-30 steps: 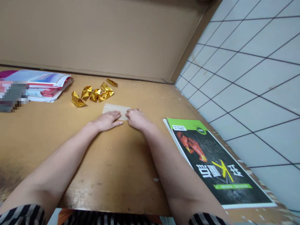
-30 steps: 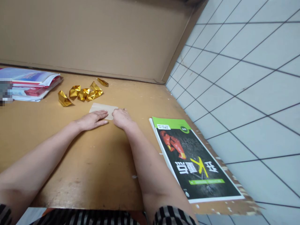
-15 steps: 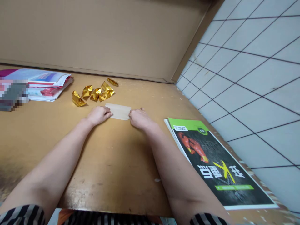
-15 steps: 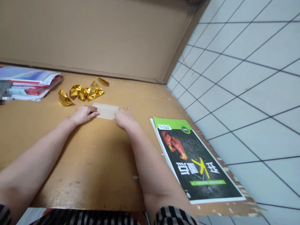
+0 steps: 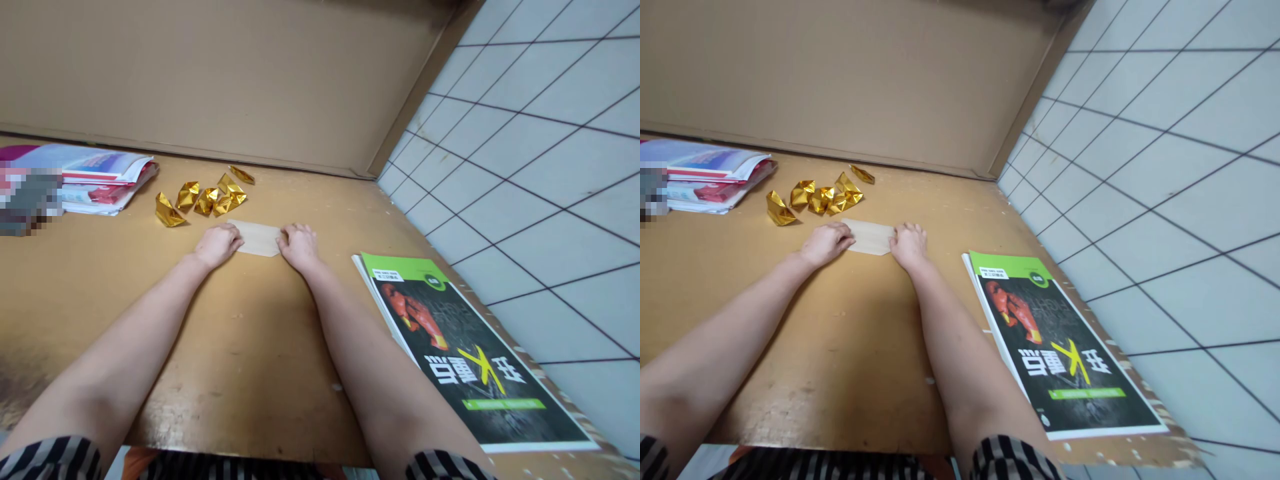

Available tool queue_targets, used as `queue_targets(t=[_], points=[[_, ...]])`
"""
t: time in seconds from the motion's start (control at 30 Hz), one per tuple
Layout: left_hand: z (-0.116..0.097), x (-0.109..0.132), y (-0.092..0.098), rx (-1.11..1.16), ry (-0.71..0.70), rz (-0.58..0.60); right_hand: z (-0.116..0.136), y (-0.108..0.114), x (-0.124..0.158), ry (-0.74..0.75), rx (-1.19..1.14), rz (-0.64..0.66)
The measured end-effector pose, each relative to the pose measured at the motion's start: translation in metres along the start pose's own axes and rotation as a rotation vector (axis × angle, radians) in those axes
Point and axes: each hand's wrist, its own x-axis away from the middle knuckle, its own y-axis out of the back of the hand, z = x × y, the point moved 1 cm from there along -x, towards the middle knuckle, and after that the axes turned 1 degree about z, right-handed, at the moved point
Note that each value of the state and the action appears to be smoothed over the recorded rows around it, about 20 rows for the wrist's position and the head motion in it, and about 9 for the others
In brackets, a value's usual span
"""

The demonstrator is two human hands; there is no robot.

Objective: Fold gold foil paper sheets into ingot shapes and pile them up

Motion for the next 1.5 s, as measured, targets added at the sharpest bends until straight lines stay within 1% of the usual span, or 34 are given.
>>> queue_targets(t=[0.07, 0.13, 0.27, 0.37, 0.53, 0.63, 0.77, 0.9, 1.0, 1.1, 1.27, 1.43, 1.5], points=[[0.0, -0.001, -0.001, 0.01, 0.013, -0.011, -0.002, -0.003, -0.003, -0.028, -0.052, 0.006], [0.0, -0.002, -0.002, 0.033, 0.029, -0.013, -0.002, -0.005, -0.006, -0.024, -0.087, 0.022], [0.003, -0.004, -0.004, 0.097, 0.07, -0.038, -0.003, -0.012, -0.013, 0.023, -0.127, 0.042], [0.005, -0.006, -0.005, 0.167, 0.121, -0.059, -0.006, -0.018, -0.017, 0.055, -0.163, 0.012], [0.009, -0.007, -0.005, 0.273, 0.238, -0.004, -0.011, -0.027, -0.023, 0.069, -0.223, -0.029], [0.011, -0.006, -0.006, 0.316, 0.256, 0.033, -0.012, -0.029, -0.024, 0.079, -0.27, -0.054], [0.015, -0.005, -0.008, 0.364, 0.22, 0.039, -0.013, -0.031, -0.024, 0.085, -0.307, -0.075], [0.013, -0.005, -0.007, 0.375, 0.204, 0.027, -0.016, -0.032, -0.023, 0.12, -0.394, -0.128], [0.009, -0.004, -0.002, 0.321, 0.215, 0.018, -0.018, -0.032, -0.021, 0.145, -0.46, -0.131], [0.006, -0.003, 0.003, 0.241, 0.176, -0.023, -0.019, -0.032, -0.02, 0.195, -0.493, -0.14], [0.003, -0.001, 0.007, 0.173, 0.064, -0.066, -0.02, -0.032, -0.019, 0.306, -0.5, -0.171], [0.001, 0.0, 0.007, 0.129, 0.021, -0.051, -0.019, -0.031, -0.015, 0.366, -0.449, -0.113], [0.001, 0.001, 0.006, 0.104, 0.009, -0.035, -0.018, -0.029, -0.012, 0.389, -0.413, -0.11]])
